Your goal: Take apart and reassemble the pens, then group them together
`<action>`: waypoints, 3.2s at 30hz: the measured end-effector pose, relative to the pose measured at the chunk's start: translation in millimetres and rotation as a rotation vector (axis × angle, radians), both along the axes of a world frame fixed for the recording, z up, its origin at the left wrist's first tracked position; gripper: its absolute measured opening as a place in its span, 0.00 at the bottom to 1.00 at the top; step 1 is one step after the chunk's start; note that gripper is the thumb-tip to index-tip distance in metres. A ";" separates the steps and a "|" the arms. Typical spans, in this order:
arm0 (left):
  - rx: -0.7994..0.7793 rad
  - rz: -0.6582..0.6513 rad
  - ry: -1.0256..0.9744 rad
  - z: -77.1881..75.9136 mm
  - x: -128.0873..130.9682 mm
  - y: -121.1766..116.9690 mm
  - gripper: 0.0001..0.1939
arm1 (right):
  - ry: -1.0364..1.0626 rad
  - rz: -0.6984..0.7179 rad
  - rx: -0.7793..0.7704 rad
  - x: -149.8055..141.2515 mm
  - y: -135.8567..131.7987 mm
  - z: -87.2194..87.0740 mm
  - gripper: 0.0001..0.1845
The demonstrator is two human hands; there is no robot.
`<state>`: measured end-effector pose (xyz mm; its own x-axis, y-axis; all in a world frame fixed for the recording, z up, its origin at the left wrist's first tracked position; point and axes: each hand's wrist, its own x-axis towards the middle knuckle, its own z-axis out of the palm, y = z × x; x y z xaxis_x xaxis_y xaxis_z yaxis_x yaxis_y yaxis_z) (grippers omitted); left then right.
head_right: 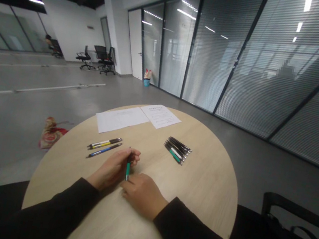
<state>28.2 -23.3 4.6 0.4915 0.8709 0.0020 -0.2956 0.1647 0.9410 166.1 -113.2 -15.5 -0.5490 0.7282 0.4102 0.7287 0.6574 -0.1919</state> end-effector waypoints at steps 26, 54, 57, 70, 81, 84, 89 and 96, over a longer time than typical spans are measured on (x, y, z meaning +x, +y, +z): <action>0.044 -0.036 0.031 -10.7 3.5 1.7 0.22 | 0.038 0.004 0.039 -2.6 -1.9 -7.5 0.03; 0.142 0.155 0.207 -12.8 -5.7 11.9 0.21 | 0.041 -0.152 -0.079 5.9 0.0 -2.4 0.04; 0.128 0.199 0.267 -13.2 -7.7 15.1 0.21 | 0.013 -0.264 -0.135 15.4 4.3 -1.5 0.07; 0.100 0.162 0.303 -12.9 -10.7 18.9 0.21 | -0.008 -0.469 -0.200 33.7 18.5 -5.4 0.14; 0.168 0.106 0.312 -7.3 -11.9 12.7 0.22 | 0.384 -0.288 -0.268 52.2 29.3 -16.7 0.09; 0.182 0.081 0.321 -10.2 -11.2 13.7 0.22 | 0.342 -0.300 -0.220 59.8 30.8 -14.1 0.07; 0.191 0.074 0.368 -19.5 -12.9 20.9 0.22 | 0.172 -0.498 -0.220 82.4 30.6 -9.9 0.07; 0.527 0.193 0.666 -22.9 -26.4 32.5 0.17 | 0.041 -0.765 -0.235 112.8 35.0 -11.7 0.09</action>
<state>1.8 9.1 -18.3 0.3780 0.9055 0.1926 0.3659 -0.3372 0.8674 278.9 -78.2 -27.1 0.1497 0.9666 0.2079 0.9505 -0.0828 -0.2997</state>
